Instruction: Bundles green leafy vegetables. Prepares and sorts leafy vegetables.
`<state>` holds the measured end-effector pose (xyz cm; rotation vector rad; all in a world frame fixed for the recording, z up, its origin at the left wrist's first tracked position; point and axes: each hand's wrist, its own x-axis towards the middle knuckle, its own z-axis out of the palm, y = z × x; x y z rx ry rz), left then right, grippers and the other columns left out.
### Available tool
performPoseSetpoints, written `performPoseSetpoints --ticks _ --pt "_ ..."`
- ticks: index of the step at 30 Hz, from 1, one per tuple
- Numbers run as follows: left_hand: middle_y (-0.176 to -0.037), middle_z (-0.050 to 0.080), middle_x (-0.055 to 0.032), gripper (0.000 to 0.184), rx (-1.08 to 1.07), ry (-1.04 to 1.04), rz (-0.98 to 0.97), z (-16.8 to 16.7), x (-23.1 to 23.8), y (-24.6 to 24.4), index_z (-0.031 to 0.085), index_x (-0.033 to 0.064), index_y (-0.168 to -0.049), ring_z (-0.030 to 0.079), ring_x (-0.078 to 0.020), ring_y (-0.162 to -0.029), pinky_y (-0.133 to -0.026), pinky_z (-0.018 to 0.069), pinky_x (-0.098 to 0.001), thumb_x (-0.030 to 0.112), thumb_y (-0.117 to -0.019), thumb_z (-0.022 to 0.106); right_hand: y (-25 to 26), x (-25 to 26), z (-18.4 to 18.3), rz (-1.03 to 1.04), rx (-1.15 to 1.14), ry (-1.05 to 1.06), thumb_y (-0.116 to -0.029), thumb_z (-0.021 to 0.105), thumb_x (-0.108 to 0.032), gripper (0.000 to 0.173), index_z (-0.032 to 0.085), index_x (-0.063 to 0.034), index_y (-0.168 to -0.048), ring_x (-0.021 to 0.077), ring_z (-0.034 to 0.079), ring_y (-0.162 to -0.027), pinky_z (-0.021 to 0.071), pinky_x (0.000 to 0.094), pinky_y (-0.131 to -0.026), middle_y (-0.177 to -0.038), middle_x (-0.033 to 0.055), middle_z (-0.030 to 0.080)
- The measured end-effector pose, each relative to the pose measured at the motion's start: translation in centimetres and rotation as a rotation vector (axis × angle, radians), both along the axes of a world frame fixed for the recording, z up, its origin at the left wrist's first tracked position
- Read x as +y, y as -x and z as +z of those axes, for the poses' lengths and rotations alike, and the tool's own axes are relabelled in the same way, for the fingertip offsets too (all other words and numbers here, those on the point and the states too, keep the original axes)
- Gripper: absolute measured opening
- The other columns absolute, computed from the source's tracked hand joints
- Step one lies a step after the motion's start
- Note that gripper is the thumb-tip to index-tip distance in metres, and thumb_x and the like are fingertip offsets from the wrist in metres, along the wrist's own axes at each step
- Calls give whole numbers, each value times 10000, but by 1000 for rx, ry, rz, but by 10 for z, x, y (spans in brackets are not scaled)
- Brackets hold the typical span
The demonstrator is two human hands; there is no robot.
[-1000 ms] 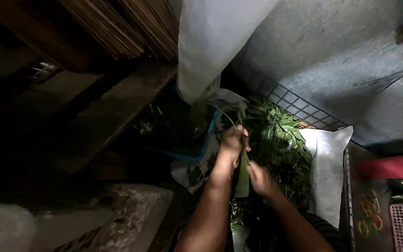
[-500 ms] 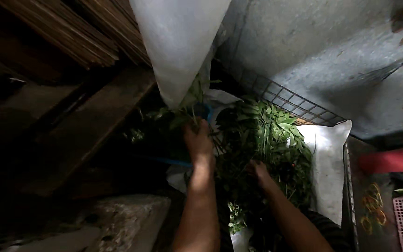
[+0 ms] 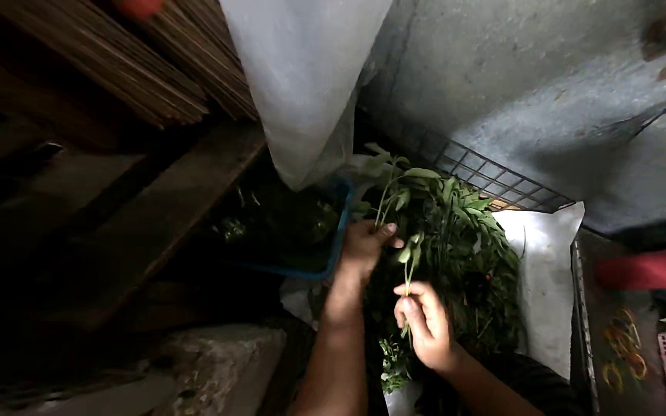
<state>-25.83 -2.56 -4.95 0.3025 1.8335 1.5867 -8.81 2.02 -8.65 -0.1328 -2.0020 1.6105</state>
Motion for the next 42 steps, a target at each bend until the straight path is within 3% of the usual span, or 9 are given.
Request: performPoseSetpoints --ticks 8,13,18,21,24,26,29,35,42 --pt "-752 697 -23 215 -86 -167 3 1 -2 0 661 20 -1019 586 -34 -583 -531 465 -171 177 -1076 526 7 19 -31 -35 -180 -69 -1043 472 -72 268 635 78 -1193 36 564 -625 519 202 -612 -737 24 602" --pt "-783 711 -23 71 -57 -220 -10 1 0 -3 650 45 -992 585 -37 -589 -520 462 -174 -3 -950 680 26 35 -10 -8 -253 34 -1081 375 -119 350 605 95 -1236 103 688 -848 593 299 -827 -929 74 707" --pt "-821 648 28 64 98 -333 103 0 0 -7 668 103 -946 542 -34 -624 -552 464 -194 44 -968 661 59 44 0 -64 -368 -77 -1087 379 -135 305 633 28 -1043 53 585 -711 534 240 -737 -751 2 584" --pt "-859 663 50 39 273 -450 373 -3 -9 -3 620 146 -1050 548 -9 -636 -546 453 -156 153 -1039 584 64 59 -32 0 -643 -273 -1093 398 -167 359 632 51 -1256 255 684 -1062 527 425 -992 -1107 199 710" --pt "-827 640 44 118 352 -483 615 -3 -11 3 523 123 -1153 598 -47 -674 -606 514 -210 203 -1101 454 72 68 -64 266 -1007 -364 -1093 472 -274 404 569 -35 -1404 336 635 -1218 480 527 -1068 -1297 210 658" --pt "-772 565 47 162 313 -470 712 -4 -11 6 486 107 -1181 592 -68 -650 -633 551 -263 225 -1120 394 83 63 -80 382 -1115 -379 -1060 558 -307 471 517 -73 -1466 345 585 -1291 460 539 -1100 -1407 207 588" --pt "-720 431 59 125 186 -410 758 -4 -10 13 470 165 -1158 447 -49 -529 -491 450 -211 265 -1120 404 110 63 -110 112 -998 -347 -1052 540 -226 491 479 15 -1476 366 478 -1400 409 467 -1168 -1512 256 465" --pt "-743 481 30 165 166 -225 725 -3 -4 16 548 96 -1178 439 -44 -524 -480 411 -198 213 -1061 558 146 71 -135 -23 -1152 -79 -1028 597 -265 675 303 0 -1575 396 502 -1371 420 534 -1134 -1499 272 479" --pt "-694 483 38 103 67 -231 699 -2 -7 13 612 95 -1081 419 -39 -495 -457 394 -188 190 -1046 596 122 67 -61 -188 -652 -129 -1090 434 -161 328 637 5 -1286 246 703 -1011 562 424 -953 -1089 169 719"
